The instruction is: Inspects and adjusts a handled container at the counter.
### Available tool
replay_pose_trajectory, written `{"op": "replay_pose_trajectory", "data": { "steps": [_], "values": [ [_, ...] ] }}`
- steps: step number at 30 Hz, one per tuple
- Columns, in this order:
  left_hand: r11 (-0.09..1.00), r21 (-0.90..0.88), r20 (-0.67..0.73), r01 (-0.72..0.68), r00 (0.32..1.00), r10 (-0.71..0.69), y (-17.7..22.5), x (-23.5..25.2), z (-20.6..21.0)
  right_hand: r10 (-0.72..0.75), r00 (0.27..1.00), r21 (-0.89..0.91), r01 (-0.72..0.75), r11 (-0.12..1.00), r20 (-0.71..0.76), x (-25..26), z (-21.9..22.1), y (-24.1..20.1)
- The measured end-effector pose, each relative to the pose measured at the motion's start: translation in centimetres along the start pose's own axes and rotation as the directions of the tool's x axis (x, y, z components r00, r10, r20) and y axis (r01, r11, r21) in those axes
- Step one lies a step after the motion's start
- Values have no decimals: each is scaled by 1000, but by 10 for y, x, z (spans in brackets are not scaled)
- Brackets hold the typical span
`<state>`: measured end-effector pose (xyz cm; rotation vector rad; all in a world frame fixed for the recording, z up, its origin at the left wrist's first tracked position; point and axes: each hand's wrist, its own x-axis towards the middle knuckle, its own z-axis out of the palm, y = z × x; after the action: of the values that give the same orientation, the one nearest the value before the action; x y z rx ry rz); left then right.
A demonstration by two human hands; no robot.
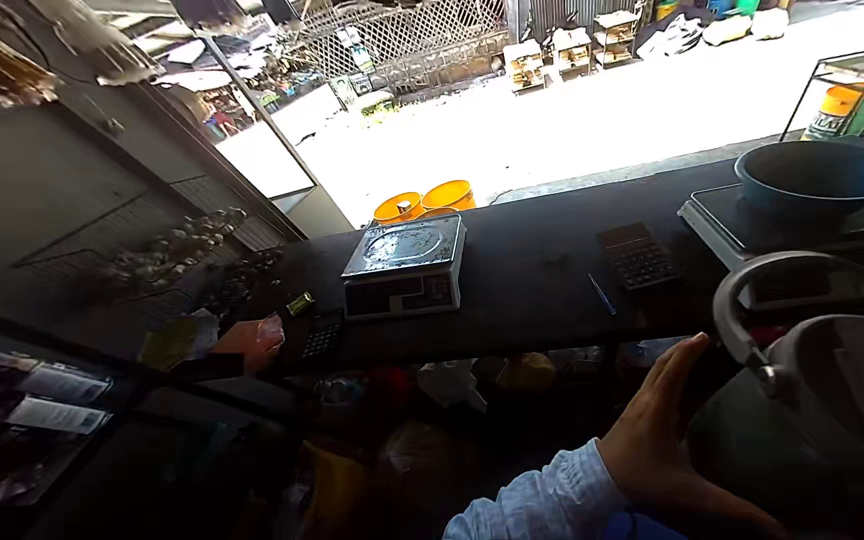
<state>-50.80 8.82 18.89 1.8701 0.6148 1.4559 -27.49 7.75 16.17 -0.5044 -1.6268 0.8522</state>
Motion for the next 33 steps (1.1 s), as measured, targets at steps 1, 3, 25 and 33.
{"op": "replay_pose_trajectory", "data": {
  "steps": [1,3,25,33],
  "values": [
    [1000,-13,20,5,1000,-5,0,4,-5,-27,996,28,25,999,87,14,14,-5],
    [998,-46,32,34,999,-33,-4,5,-17,5,997,50,-9,999,77,31,37,4],
    [1000,10,-156,-17,988,19,-101,-21,-189,-99,768,-542,531,651,633,232,168,27],
    [983,-184,-69,17,997,-30,-112,-20,-185,-65,870,-663,419,620,489,220,175,24]
  ]
}}
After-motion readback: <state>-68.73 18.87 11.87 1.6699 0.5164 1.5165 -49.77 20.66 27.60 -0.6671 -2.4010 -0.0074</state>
